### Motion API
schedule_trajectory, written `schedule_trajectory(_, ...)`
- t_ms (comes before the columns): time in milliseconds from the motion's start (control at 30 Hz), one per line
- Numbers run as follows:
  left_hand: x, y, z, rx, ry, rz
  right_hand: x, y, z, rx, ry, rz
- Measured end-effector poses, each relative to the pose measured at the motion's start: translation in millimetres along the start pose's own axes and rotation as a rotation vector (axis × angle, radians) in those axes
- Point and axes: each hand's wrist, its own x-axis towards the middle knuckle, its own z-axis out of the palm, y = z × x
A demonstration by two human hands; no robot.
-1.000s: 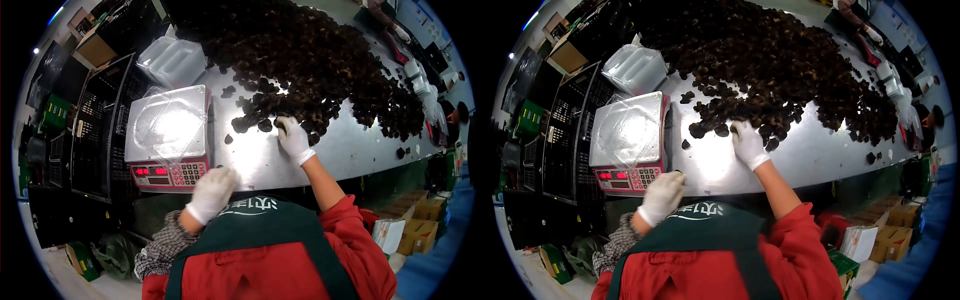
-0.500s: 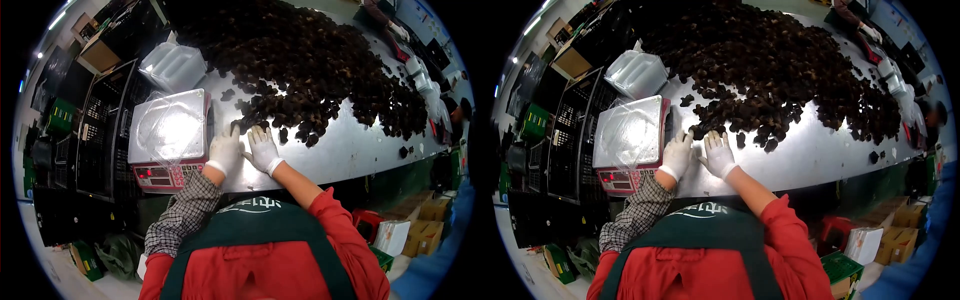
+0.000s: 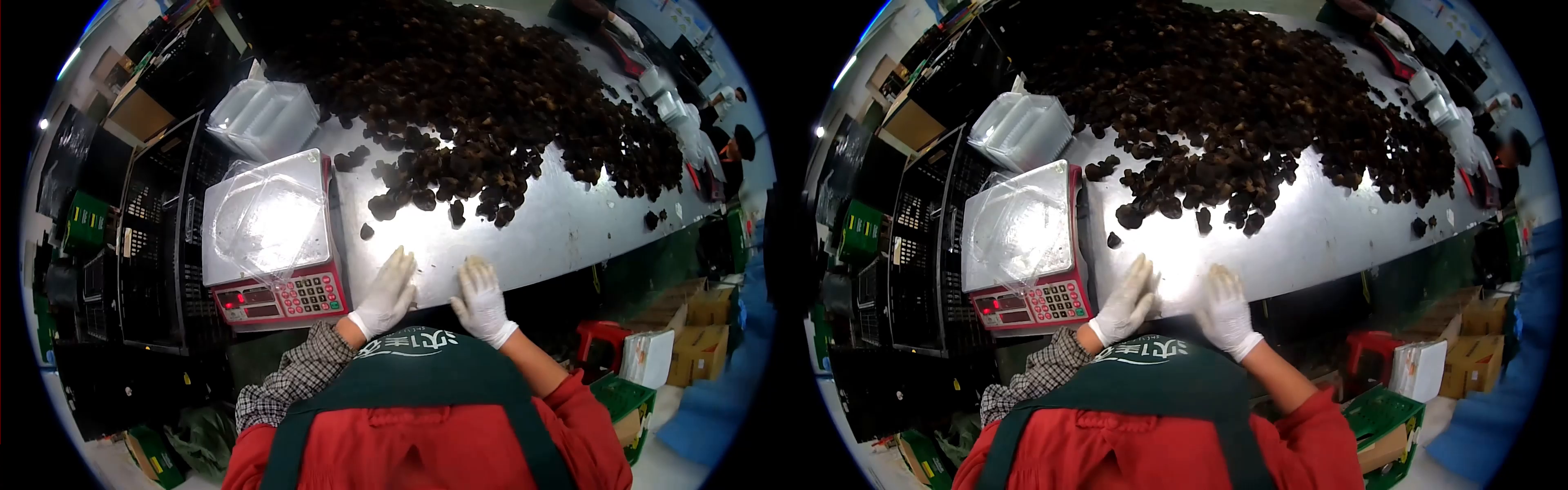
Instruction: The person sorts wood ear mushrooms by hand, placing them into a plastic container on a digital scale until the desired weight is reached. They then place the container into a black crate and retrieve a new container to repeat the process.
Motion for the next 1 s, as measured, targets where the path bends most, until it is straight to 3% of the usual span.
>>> schedule_trajectory(33, -2.0, 5.9, -6.9, 0.002, 0.078, 0.013, 5.4, -17.2, 1.7, 0.023, -0.028, -0.045)
schedule_trajectory(67, -5.4, 9.5, -15.9, -0.006, 0.176, 0.037, 14.8, -37.6, 6.3, 0.148, -0.198, -0.012)
schedule_trajectory(100, -8.5, 13.1, -26.1, -0.018, 0.272, 0.061, 15.4, -50.7, 32.8, 0.217, -0.129, -0.085)
schedule_trajectory(133, -10.5, 21.8, -37.1, 0.0, 0.328, 0.054, 18.7, -70.8, 55.5, 0.088, -0.137, -0.18)
schedule_trajectory(233, -21.3, 15.4, -53.2, 0.01, 0.342, 0.033, 43.6, -111.5, 81.3, 0.045, -0.149, -0.267)
schedule_trajectory(300, -24.7, 12.9, -54.4, -0.011, 0.326, 0.034, 42.2, -108.9, 68.3, 0.12, -0.162, -0.081)
schedule_trajectory(367, -30.8, 12.6, -55.6, -0.018, 0.285, 0.018, 16.8, -56.8, 54.4, 0.023, -0.095, 0.162)
schedule_trajectory(500, -37.7, 12.2, -52.9, -0.022, 0.258, 0.037, -55.7, 32.0, -40.5, -0.503, 0.226, 0.717)
schedule_trajectory(600, -32.1, 13.0, -44.6, -0.088, 0.248, 0.033, -48.8, 17.8, -40.7, -0.478, 0.212, 0.583)
schedule_trajectory(633, -28.1, 12.6, -41.3, -0.109, 0.248, 0.038, -30.1, -5.3, -28.8, -0.316, 0.171, 0.546)
schedule_trajectory(667, -23.5, 13.4, -38.2, -0.124, 0.258, 0.052, -16.9, -18.5, 4.7, -0.34, 0.102, 0.335)
schedule_trajectory(700, -18.8, 16.8, -38.7, -0.104, 0.257, 0.088, 5.2, -42.5, 22.8, -0.154, 0.131, 0.156)
schedule_trajectory(733, -15.6, 20.2, -39.4, -0.082, 0.255, 0.118, 21.8, -63.1, 45.9, 0.037, -0.011, 0.129)
schedule_trajectory(767, -13.3, 22.5, -39.4, -0.059, 0.25, 0.146, 37.5, -81.8, 55.8, 0.033, -0.138, 0.037)
schedule_trajectory(833, -11.1, 24.4, -38.4, -0.048, 0.261, 0.128, 47.9, -60.4, 64.1, -0.197, -0.202, 0.014)
schedule_trajectory(900, -10.4, 23.7, -39.9, -0.019, 0.284, 0.116, 29.0, 0.1, 46.7, -0.352, -0.056, 0.204)
schedule_trajectory(967, -17.2, 17.9, -37.9, -0.011, 0.31, 0.022, -10.7, 62.6, -0.2, -0.377, -0.035, 0.599)
schedule_trajectory(1000, -18.9, 14.8, -35.3, -0.013, 0.324, -0.024, -32.8, 74.5, -33.9, -0.513, 0.134, 0.651)
